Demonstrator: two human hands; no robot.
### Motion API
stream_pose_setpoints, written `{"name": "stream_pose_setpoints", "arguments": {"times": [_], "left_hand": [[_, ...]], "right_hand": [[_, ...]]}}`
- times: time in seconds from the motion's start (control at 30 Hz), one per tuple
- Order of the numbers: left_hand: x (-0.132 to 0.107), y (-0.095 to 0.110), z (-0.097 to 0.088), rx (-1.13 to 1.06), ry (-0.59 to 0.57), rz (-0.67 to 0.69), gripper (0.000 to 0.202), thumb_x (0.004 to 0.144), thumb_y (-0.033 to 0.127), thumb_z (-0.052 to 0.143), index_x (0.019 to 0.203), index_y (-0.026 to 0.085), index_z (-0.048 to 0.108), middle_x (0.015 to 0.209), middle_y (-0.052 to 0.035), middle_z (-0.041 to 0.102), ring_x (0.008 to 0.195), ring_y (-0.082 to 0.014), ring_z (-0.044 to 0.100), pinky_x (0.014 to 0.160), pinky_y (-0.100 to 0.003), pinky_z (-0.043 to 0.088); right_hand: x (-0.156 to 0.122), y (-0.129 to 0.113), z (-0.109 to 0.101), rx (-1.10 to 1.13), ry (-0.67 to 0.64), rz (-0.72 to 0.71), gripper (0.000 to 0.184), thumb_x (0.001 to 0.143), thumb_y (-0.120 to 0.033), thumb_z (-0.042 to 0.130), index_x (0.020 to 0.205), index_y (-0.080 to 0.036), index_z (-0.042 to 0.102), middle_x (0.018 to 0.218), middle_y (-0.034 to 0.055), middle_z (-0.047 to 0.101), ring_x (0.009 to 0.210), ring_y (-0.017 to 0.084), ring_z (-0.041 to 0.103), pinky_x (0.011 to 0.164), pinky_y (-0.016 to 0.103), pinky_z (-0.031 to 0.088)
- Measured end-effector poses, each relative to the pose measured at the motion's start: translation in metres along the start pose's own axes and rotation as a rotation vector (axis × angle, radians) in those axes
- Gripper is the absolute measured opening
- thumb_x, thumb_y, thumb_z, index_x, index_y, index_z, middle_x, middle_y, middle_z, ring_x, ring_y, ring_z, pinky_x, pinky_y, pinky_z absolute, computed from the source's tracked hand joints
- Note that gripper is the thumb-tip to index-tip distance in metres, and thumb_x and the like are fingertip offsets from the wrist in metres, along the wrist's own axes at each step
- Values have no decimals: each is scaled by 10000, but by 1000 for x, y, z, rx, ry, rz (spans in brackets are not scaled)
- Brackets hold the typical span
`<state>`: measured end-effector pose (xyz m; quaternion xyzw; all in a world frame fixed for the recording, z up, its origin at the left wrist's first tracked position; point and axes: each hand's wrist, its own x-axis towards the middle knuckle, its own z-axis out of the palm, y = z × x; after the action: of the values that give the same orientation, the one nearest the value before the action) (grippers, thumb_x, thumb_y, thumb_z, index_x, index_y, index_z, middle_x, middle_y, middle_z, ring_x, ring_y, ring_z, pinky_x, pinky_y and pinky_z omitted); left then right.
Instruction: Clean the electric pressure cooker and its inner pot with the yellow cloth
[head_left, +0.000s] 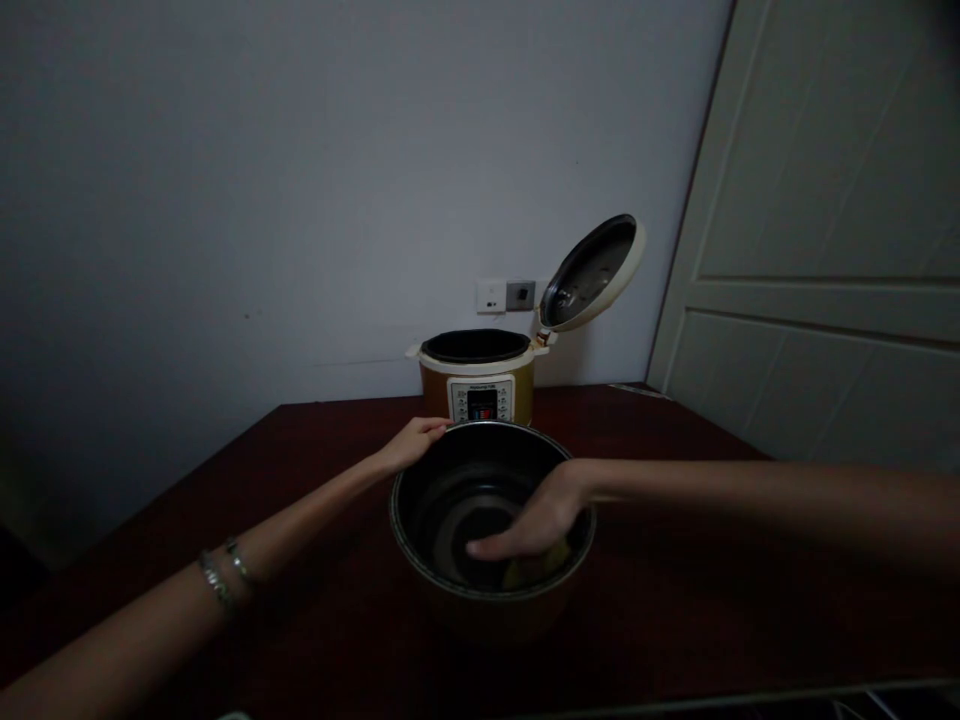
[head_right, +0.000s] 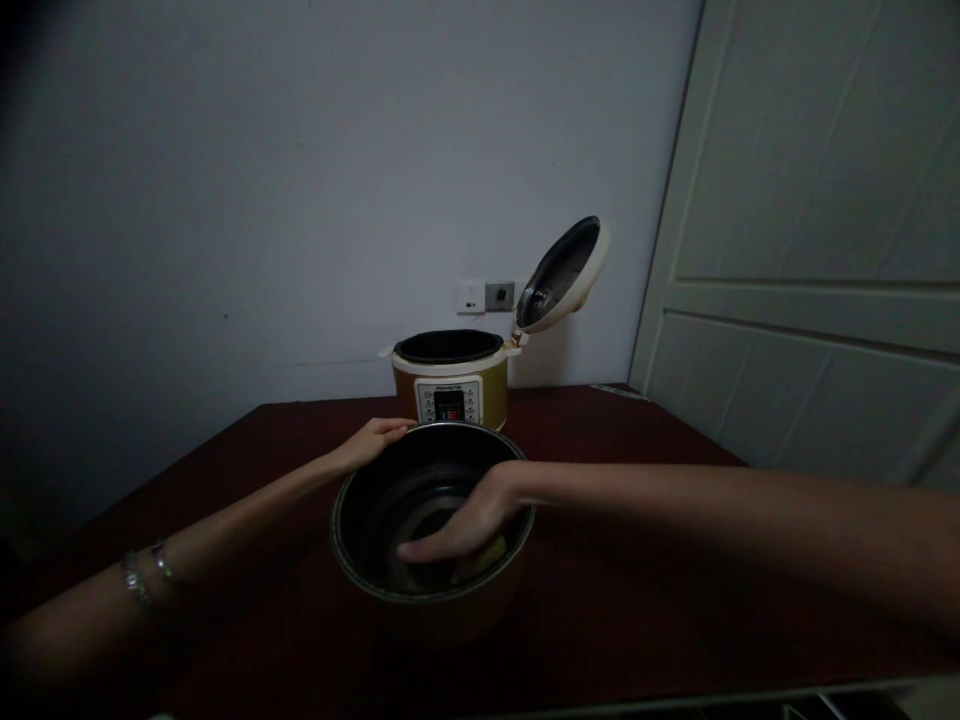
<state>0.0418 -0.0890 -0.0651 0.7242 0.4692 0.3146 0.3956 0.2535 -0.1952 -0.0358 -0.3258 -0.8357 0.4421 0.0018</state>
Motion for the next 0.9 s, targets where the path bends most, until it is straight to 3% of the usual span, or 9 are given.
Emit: {"name": "stream_pose_setpoints", "arguments": {"times": [0.07, 0.17, 0.33, 0.4, 0.47, 0.6, 0.73, 0.8, 0.9], "left_hand": [[-1, 1, 0, -6, -23, 11, 473, 795, 328, 500, 1174, 62, 592, 1110, -124, 661, 998, -230, 593, 891, -349, 417], [-1, 3, -1, 26, -55, 25, 454, 824, 298, 457, 1202, 76, 575, 1158, -118, 642, 1039, -221, 583, 918, -347, 404], [2, 2, -4, 126, -52, 46, 418, 832, 265, 437, 1189, 116, 595, 1192, -87, 629, 1089, -217, 562, 962, -349, 373], [3, 0, -5, 146, -46, 70, 421, 823, 271, 450, 1187, 120, 599, 1205, -87, 621, 1102, -223, 554, 974, -355, 364], [3, -1, -5, 165, -38, 86, 426, 820, 280, 456, 1185, 116, 600, 1209, -91, 618, 1107, -228, 551, 980, -354, 358], [2, 0, -4, 174, -36, 68, 431, 833, 284, 433, 1191, 107, 594, 1181, -95, 634, 1070, -217, 571, 948, -328, 380], [1, 1, -1, 134, -22, 47, 413, 825, 274, 443, 1164, 111, 615, 1147, -96, 652, 1031, -209, 587, 902, -306, 407], [2, 1, 0, 98, -11, 34, 390, 816, 263, 458, 1134, 122, 635, 1115, -89, 668, 1004, -208, 597, 892, -312, 413], [2, 1, 1, 33, 8, 15, 362, 793, 243, 487, 1089, 121, 656, 1064, -86, 687, 967, -206, 608, 879, -321, 423]], "right_hand": [[-5, 10, -11, -320, -81, 155, 457, 775, -597, 513, 614, -201, 672, 651, 35, 640, 818, 208, 626, 862, 362, 443], [0, 24, -28, -770, -26, 295, 474, 758, -578, 543, 478, -202, 613, 547, 47, 600, 730, 224, 627, 839, 394, 433], [20, 35, -55, -1380, 111, -91, 286, 831, -371, 546, 693, -176, 702, 899, 73, 699, 1121, 258, 524, 1053, 429, 223], [25, 35, -60, -1488, 121, -217, 286, 869, -365, 497, 804, -185, 709, 1074, 54, 666, 1259, 254, 398, 1083, 431, 158], [27, 33, -58, -1533, 138, -226, 279, 867, -382, 501, 865, -192, 705, 1164, 46, 629, 1293, 252, 353, 1090, 426, 143], [17, 20, -38, -1461, 146, 56, 307, 859, -359, 494, 826, -155, 720, 983, 108, 690, 1157, 275, 497, 1071, 432, 197], [3, 2, -16, -1073, -84, 360, 496, 895, -474, 367, 860, -132, 724, 811, 126, 688, 886, 269, 629, 896, 437, 406], [2, -4, -8, -744, -186, 341, 535, 872, -553, 368, 900, -146, 714, 825, 103, 679, 885, 243, 624, 852, 388, 442], [13, -10, 6, -290, -152, 126, 588, 855, -623, 339, 969, -161, 683, 902, 69, 665, 914, 198, 603, 878, 341, 442]]}}
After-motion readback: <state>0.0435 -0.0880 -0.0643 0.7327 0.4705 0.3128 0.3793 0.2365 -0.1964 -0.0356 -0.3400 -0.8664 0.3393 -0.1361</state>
